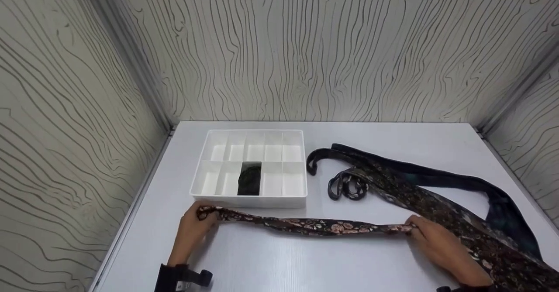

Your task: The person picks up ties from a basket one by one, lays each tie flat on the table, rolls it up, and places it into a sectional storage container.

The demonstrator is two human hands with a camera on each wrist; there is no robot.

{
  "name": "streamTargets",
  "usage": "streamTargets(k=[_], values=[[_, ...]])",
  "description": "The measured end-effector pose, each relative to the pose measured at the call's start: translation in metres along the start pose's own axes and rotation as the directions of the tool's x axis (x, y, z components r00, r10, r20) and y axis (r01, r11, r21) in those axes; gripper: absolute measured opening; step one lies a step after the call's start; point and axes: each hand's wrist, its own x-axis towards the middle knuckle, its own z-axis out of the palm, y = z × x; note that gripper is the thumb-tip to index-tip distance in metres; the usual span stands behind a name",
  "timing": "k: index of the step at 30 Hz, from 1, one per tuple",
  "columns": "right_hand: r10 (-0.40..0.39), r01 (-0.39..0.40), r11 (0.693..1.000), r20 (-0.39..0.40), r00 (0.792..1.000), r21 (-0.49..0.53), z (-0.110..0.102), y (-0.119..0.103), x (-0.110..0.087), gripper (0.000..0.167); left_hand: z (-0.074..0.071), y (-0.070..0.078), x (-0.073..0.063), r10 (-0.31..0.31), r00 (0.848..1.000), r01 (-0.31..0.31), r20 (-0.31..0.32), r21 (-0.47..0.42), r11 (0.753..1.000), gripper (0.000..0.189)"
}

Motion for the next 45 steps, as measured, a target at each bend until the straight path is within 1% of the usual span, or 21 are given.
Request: streamTargets(k=[2,3,7,10,15,17,19,21,22,23,24,25,26,27,28,31,33,38,41,43,45], values=[[0.06,-0.067,0.995,0.092,0.994,0.073,-0.004,0.001,0.002,0.011,-0.001,0.0,0.001,-0.026,1.0,0.026,-0.012,-0.019,0.999,0.039],[0.067,-0.078,0.992,0.119,0.991,0.094,-0.005,0.001,0.002,0.019,-0.002,-0.001,0.002,-0.039,0.999,0.038,-0.017,-0.031,0.999,0.041],[0.007,-0.049,0.98,0.215,0.977,0.193,-0.008,0.006,0.001,0.046,-0.007,-0.004,0.004,-0.085,0.996,0.083,-0.024,-0.073,0.994,0.047],[-0.033,-0.016,0.977,0.225,0.974,0.212,-0.016,0.013,0.001,0.042,-0.013,-0.007,0.006,-0.106,0.994,0.103,-0.037,-0.077,0.992,0.047],[0.017,-0.032,0.996,0.174,0.985,0.085,-0.033,0.026,-0.003,0.03,-0.026,-0.013,0.008,-0.137,0.988,0.133,-0.067,-0.055,0.99,0.046],[0.05,-0.06,0.997,0.16,0.986,0.057,-0.037,0.029,-0.005,0.026,-0.03,-0.015,0.009,-0.144,0.987,0.142,-0.074,-0.036,0.989,0.047],[0.03,-0.03,1.0,0.075,0.997,-0.003,-0.037,0.031,-0.007,0.025,-0.033,-0.017,0.009,-0.148,0.986,0.148,-0.079,-0.009,0.989,0.048],[-0.03,0.025,0.997,-0.068,0.997,-0.069,-0.035,0.032,-0.01,0.029,-0.035,-0.018,0.01,-0.157,0.985,0.158,-0.076,0.009,0.987,0.051],[-0.057,0.041,0.994,-0.156,0.986,-0.105,-0.033,0.033,-0.011,0.032,-0.035,-0.018,0.01,-0.163,0.984,0.165,-0.074,0.013,0.986,0.052],[-0.098,0.064,0.987,-0.242,0.965,-0.145,-0.031,0.033,-0.012,0.038,-0.036,-0.019,0.01,-0.168,0.983,0.169,-0.071,0.019,0.985,0.053],[-0.143,0.086,0.979,-0.319,0.937,-0.187,-0.029,0.034,-0.013,0.043,-0.036,-0.019,0.01,-0.173,0.982,0.175,-0.07,0.021,0.984,0.054],[-0.167,0.1,0.975,-0.362,0.917,-0.196,-0.027,0.035,-0.014,0.046,-0.036,-0.02,0.01,-0.179,0.981,0.181,-0.069,0.02,0.983,0.055],[-0.179,0.117,0.976,-0.375,0.91,-0.182,-0.026,0.035,-0.015,0.045,-0.036,-0.02,0.01,-0.18,0.981,0.182,-0.07,0.019,0.983,0.056],[-0.178,0.129,0.979,-0.361,0.916,-0.156,-0.024,0.035,-0.016,0.045,-0.035,-0.021,0.01,-0.179,0.981,0.181,-0.072,0.02,0.983,0.056],[-0.168,0.133,0.983,-0.321,0.932,-0.128,-0.022,0.035,-0.016,0.046,-0.035,-0.021,0.01,-0.175,0.982,0.177,-0.076,0.022,0.984,0.057],[-0.118,0.11,0.992,-0.166,0.979,-0.056,-0.018,0.036,-0.016,0.038,-0.035,-0.023,0.01,-0.157,0.983,0.161,-0.096,0.031,0.986,0.055],[-0.088,0.084,0.996,-0.103,0.991,-0.039,-0.015,0.037,-0.016,0.032,-0.034,-0.022,0.01,-0.148,0.984,0.152,-0.102,0.029,0.988,0.053],[-0.062,0.06,0.998,-0.116,0.991,-0.025,-0.013,0.04,-0.012,0.014,-0.035,-0.024,0.011,-0.128,0.985,0.129,-0.115,0.004,0.992,0.046],[-0.039,0.035,0.999,-0.113,0.993,-0.033,-0.013,0.037,-0.008,0.013,-0.036,-0.025,0.01,-0.119,0.983,0.123,-0.136,0.018,0.992,0.044],[-0.048,0.039,0.997,-0.15,0.988,-0.061,-0.011,0.033,-0.006,0.014,-0.035,-0.025,0.01,-0.101,0.981,0.11,-0.163,0.045,0.993,0.041],[-0.07,0.052,0.995,-0.227,0.971,-0.089,-0.008,0.025,-0.004,0.017,-0.034,-0.024,0.01,-0.063,0.98,0.08,-0.19,0.084,0.993,0.035]])
